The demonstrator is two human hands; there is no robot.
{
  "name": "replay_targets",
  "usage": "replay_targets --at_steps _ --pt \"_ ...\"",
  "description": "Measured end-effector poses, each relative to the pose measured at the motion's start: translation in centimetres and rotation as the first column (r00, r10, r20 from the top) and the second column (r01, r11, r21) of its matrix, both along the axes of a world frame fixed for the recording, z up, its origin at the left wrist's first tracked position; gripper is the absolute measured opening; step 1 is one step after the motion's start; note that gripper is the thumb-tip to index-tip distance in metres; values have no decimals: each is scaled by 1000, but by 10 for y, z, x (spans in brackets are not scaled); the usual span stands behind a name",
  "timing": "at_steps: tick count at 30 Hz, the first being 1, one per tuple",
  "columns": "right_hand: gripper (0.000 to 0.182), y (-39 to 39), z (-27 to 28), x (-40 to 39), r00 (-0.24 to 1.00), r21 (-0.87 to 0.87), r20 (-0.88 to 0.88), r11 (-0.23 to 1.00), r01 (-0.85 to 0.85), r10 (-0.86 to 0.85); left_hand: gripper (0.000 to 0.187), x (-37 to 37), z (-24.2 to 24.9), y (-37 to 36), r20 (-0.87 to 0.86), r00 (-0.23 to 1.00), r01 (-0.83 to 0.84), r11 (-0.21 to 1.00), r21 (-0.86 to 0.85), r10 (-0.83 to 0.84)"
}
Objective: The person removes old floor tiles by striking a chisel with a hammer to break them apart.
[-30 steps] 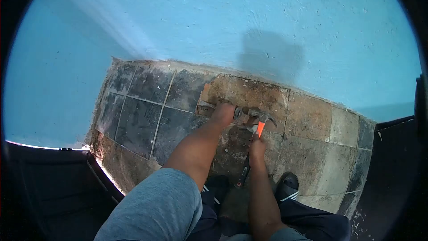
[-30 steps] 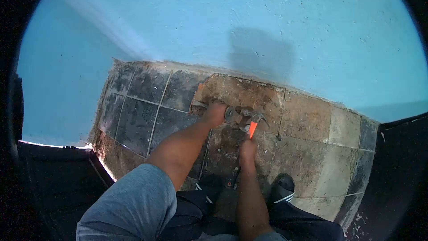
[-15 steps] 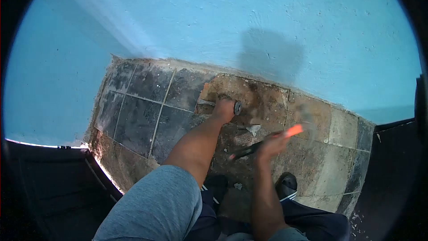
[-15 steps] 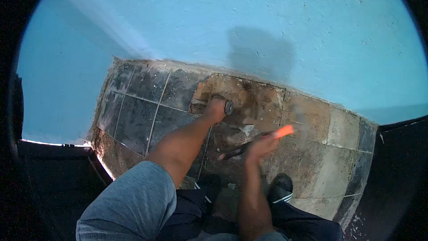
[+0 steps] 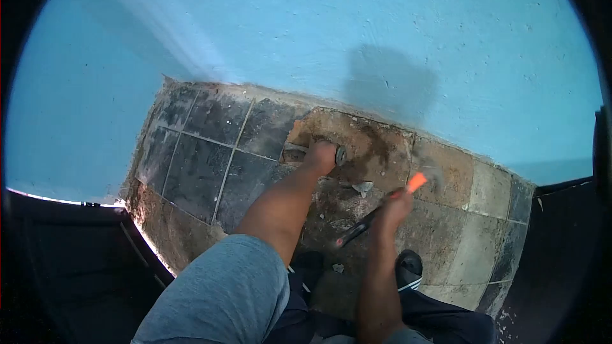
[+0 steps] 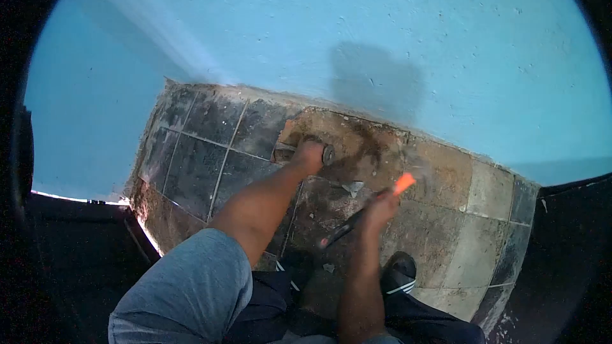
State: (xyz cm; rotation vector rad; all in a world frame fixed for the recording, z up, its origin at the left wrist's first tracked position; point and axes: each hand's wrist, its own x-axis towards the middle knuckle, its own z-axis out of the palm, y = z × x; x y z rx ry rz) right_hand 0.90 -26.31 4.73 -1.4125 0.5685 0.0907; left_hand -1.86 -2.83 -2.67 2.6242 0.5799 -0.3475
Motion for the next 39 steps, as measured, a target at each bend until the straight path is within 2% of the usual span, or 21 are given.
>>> replay_targets --at_steps 1,2,4,5,6,7,9,10,12,14,15,17,20,21,24,26,28,29,32,35,39 --pt "40 -4 8 12 988 18 111 994 105 -106 21 0 -4 0 -1 1000 18 1000 6 -18" --pt "40 -11 15 19 982 46 130 990 134 -139 16 1 -6 1 -4 999 38 999 13 -37" --pt "41 -21 23 23 965 97 160 976 193 -206 18 2 -8 -1 -8 1000 13 1000 6 -13" --pt "44 -18 15 15 963 19 190 981 192 -192 19 2 -8 -1 -8 1000 2 1000 2 -2" --pt "45 -8 -9 -5 974 -238 196 959 157 -110 20 0 -9 -2 9 1000 -5 1000 2 5" --pt "46 5 -34 -29 982 -480 184 869 119 -33 20 -1 -11 -2 29 1000 -9 1000 -1 9" --pt "45 31 -50 -67 974 -377 -42 899 -222 223 21 -2 -10 0 84 996 -6 1000 -19 8" --pt "45 41 -54 -84 922 -296 -143 874 -386 359 22 -6 -9 2 113 994 -7 999 -39 11" --pt "44 44 -42 -83 835 -140 -251 836 -531 489 25 -6 -2 3 108 994 3 1000 -18 -1" --pt "44 39 2 -71 820 -14 -310 860 -510 482 30 -9 19 2 18 999 37 998 59 -38" --pt "43 33 -13 -63 819 66 -310 870 -489 484 33 -10 14 1 10 999 36 999 30 -36" --pt "42 20 -22 -42 873 65 -275 914 -401 403 39 -3 4 8 16 1000 16 1000 -18 -16" --pt "41 6 -25 -23 941 74 -217 966 -249 259 46 3 2 7 -113 994 8 1000 12 -7" --pt "41 6 -22 -21 961 78 -195 979 -187 199 47 0 3 7 -102 995 10 999 36 -6" --pt "40 23 -22 -48 977 30 -161 990 -138 141 48 -4 2 4 -45 999 20 997 69 -17" --pt "39 32 -25 -64 901 105 -241 933 -345 360 45 -7 -5 7 23 999 28 999 39 -28" --pt "39 40 -32 -72 769 203 -293 824 -530 567 39 -9 39 4 -29 999 28 999 35 -27" --pt "38 40 -35 -73 767 180 -304 825 -537 565 36 -10 55 4 -54 998 22 999 36 -20" --pt "37 38 -44 -80 758 121 -336 824 -553 559 29 -12 54 2 0 1000 16 995 95 -16" --pt "38 34 -45 -72 753 77 -327 810 -581 571 26 -8 51 5 -137 990 64 984 165 -42" --pt "39 25 -34 -59 745 92 -329 805 -586 580 25 -9 59 17 -156 980 131 990 58 -121"
